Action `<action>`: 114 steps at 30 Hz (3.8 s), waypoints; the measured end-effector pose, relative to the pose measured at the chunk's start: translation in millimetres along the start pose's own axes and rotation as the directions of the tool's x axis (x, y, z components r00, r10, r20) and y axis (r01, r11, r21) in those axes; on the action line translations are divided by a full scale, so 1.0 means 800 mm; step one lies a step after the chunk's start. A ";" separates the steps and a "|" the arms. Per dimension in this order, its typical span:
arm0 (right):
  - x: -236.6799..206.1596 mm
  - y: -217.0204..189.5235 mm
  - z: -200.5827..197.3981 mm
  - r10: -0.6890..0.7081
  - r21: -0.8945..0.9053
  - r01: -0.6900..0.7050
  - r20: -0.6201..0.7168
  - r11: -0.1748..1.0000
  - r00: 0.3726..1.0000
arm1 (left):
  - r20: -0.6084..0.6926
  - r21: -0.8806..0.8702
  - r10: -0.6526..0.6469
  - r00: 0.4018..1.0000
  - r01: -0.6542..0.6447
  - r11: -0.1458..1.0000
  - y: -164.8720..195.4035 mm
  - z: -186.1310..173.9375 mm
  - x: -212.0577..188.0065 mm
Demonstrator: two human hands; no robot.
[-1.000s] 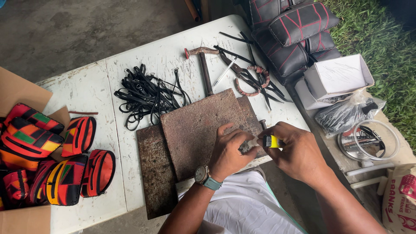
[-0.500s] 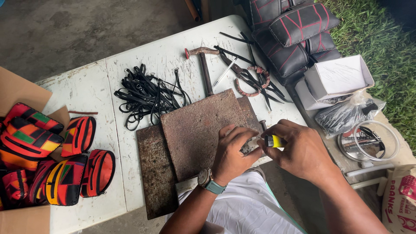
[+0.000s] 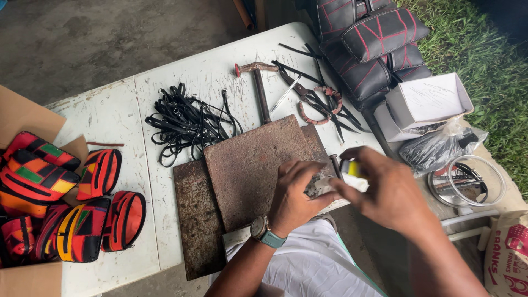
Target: The person lights a candle on the work table, then holds each colorful fabric coin purse and passes its edges and seams near the flame to singe loose threads, working over a metal plate. They trim remaining threads with scissors, turn the purses over to treat other sides, and place the finished purses into a cardboard box.
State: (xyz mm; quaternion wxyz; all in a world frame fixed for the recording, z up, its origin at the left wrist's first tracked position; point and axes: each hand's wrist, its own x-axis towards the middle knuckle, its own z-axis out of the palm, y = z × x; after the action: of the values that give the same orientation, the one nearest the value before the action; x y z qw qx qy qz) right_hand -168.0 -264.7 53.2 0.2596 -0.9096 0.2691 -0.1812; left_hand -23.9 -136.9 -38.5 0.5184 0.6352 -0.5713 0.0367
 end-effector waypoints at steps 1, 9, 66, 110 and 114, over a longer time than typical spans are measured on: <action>-0.003 0.003 -0.004 -0.022 0.041 0.022 -0.012 0.999 1.000 | -0.036 -0.016 0.000 0.999 0.000 1.000 0.000 -0.003 -0.002; -0.022 0.022 -0.006 -0.021 -0.066 0.023 0.022 0.998 1.000 | -0.064 -0.454 -0.416 0.907 0.345 0.822 -0.009 -0.004 -0.014; -0.018 0.016 -0.014 0.148 -0.173 -0.116 0.182 0.978 0.972 | -0.237 -0.834 -0.456 0.858 0.061 0.548 -0.067 -0.018 -0.015; -0.014 0.339 -0.137 0.780 0.001 -0.836 0.358 0.549 0.513 | -0.029 -0.321 0.249 0.968 -0.245 0.915 0.099 -0.027 -0.081; -0.018 0.339 -0.138 0.799 -0.035 -0.839 0.328 0.543 0.503 | -0.017 -0.334 0.222 0.975 -0.214 0.918 0.099 -0.025 -0.077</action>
State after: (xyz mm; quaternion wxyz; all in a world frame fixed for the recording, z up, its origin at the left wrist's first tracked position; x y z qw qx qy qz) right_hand -338.2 -493.3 -16.1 0.4105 -0.6702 0.6118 0.0897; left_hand -94.6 -65.4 -19.7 0.6049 0.4711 -0.6419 -0.0100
